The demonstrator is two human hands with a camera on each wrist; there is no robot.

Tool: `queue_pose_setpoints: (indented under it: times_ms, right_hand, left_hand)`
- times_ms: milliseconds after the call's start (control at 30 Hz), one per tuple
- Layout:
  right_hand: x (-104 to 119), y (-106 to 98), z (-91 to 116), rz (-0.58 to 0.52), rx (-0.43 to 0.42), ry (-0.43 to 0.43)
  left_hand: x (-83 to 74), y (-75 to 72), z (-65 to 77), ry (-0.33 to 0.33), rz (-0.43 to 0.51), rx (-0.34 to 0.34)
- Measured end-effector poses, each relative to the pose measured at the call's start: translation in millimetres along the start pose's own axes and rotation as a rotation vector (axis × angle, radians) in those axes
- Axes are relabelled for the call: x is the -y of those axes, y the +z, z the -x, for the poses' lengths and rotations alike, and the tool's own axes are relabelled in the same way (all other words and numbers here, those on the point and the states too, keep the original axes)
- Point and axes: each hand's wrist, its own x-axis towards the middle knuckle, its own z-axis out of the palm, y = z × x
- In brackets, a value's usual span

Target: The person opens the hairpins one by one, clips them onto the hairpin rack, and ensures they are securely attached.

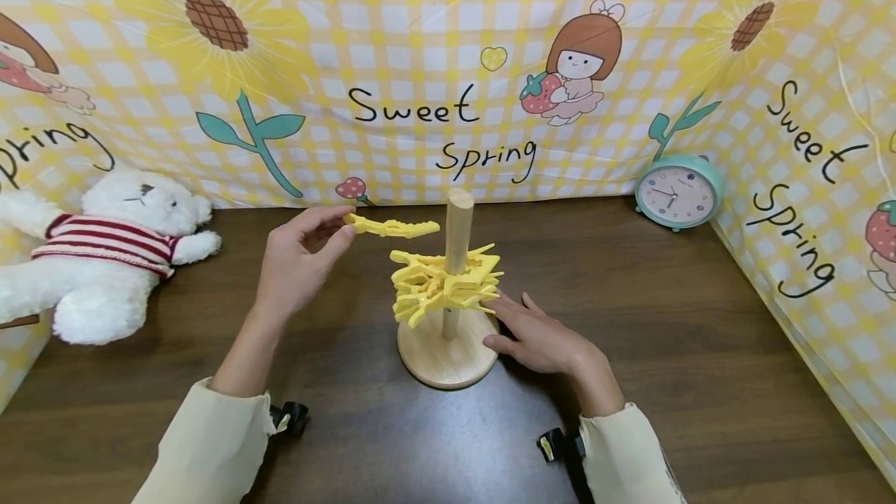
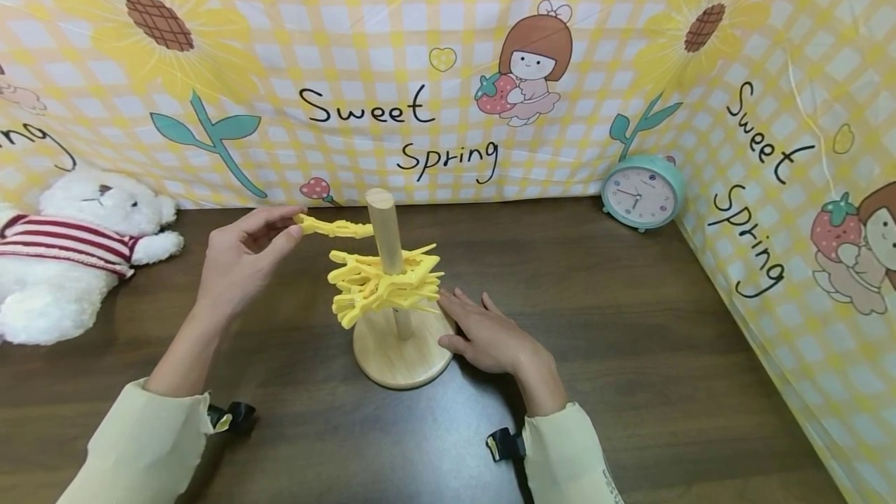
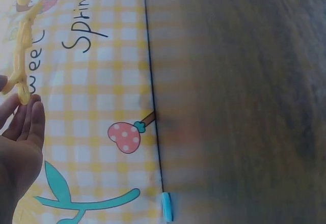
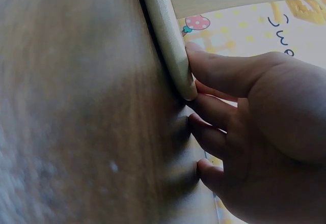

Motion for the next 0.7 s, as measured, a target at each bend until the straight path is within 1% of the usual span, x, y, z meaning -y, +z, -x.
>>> queue_pose_setpoints:
  times_ms: [200,300,467,700]
  right_hand:
    - [0,-1,0,-0.002,0.0,-0.009]
    - [0,-2,0,-0.002,0.001,-0.012]
    - [0,-3,0,-0.005,-0.001,-0.015]
    - [1,-2,1,-0.019,0.004,-0.008]
  left_hand:
    - [-6.5,-0.5,2.0,0.041,0.059,-0.091]
    - [-9.9,-1.0,2.7,0.083,0.075,-0.113]
    - [-15.9,-0.7,1.8,0.153,0.104,-0.112]
    - [-22.5,-0.9,3.2,0.191,0.146,-0.104]
